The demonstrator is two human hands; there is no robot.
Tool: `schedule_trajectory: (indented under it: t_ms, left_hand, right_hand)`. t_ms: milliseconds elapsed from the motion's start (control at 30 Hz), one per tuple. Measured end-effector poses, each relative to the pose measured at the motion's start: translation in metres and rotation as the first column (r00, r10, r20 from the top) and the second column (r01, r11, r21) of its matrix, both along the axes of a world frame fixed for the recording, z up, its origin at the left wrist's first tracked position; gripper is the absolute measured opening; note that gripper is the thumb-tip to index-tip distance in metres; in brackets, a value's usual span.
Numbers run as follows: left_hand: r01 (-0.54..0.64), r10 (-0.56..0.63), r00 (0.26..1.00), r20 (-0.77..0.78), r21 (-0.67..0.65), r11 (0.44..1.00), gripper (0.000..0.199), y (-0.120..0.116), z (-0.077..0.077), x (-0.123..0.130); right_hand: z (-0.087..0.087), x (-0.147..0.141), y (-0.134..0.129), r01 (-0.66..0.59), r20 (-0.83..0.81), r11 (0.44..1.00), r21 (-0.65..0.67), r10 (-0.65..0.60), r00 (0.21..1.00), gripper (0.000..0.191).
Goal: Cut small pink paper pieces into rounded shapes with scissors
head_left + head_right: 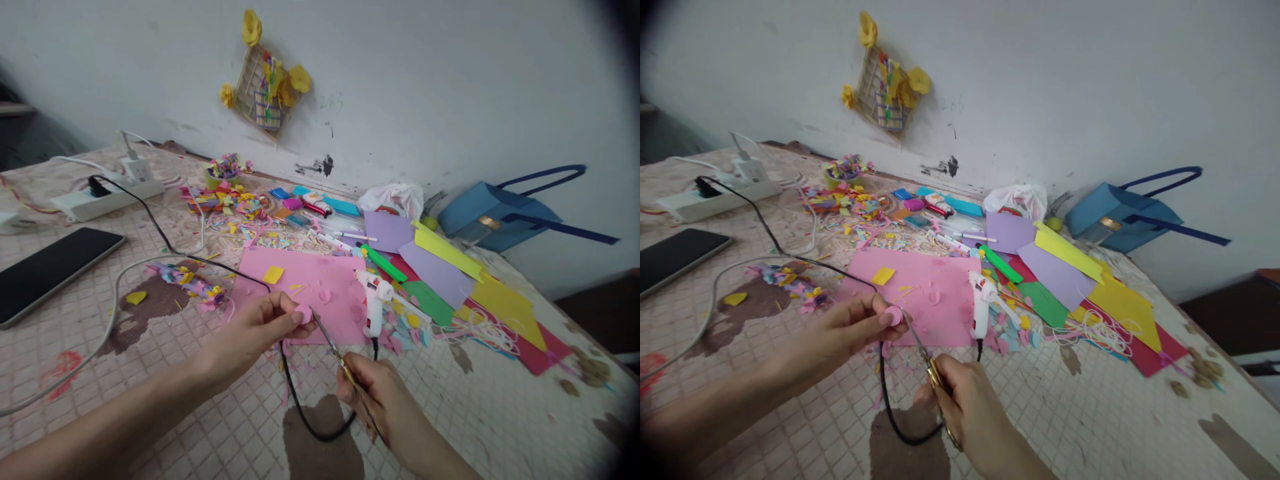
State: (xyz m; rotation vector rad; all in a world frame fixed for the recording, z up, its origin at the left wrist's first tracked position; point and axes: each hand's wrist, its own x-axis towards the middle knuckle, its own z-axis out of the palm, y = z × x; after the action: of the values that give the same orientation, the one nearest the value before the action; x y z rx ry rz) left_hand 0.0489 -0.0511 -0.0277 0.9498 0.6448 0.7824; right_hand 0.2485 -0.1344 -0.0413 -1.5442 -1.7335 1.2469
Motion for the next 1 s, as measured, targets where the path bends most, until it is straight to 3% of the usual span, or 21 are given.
schedule_trajectory:
  t_ms: [233,400,633,1000]
  left_hand:
    - [0.046,-0.041,0.997,0.06,-0.089,0.995,0.014,0.004,0.002,-0.002]
    - [0.103,-0.093,0.991,0.097,-0.103,0.989,0.012,0.004,0.0,-0.002]
    - [0.117,-0.112,0.993,0.047,-0.103,0.988,0.013,0.003,0.003,-0.002]
    - [0.114,-0.111,0.993,0.033,-0.098,0.989,0.014,0.003,0.004,-0.002]
  right_hand:
    - [0.013,0.004,0.001,-0.066,0.021,0.998,0.016,0.065,0.998,0.049]
    - [0.02,0.006,0.001,-0.105,0.09,0.994,0.012,0.103,0.991,0.042]
    - [0.014,0.009,0.002,-0.122,0.124,0.992,0.028,0.118,0.985,0.026]
    - [0.019,0.007,0.004,-0.121,0.194,0.993,0.002,0.118,0.974,0.029]
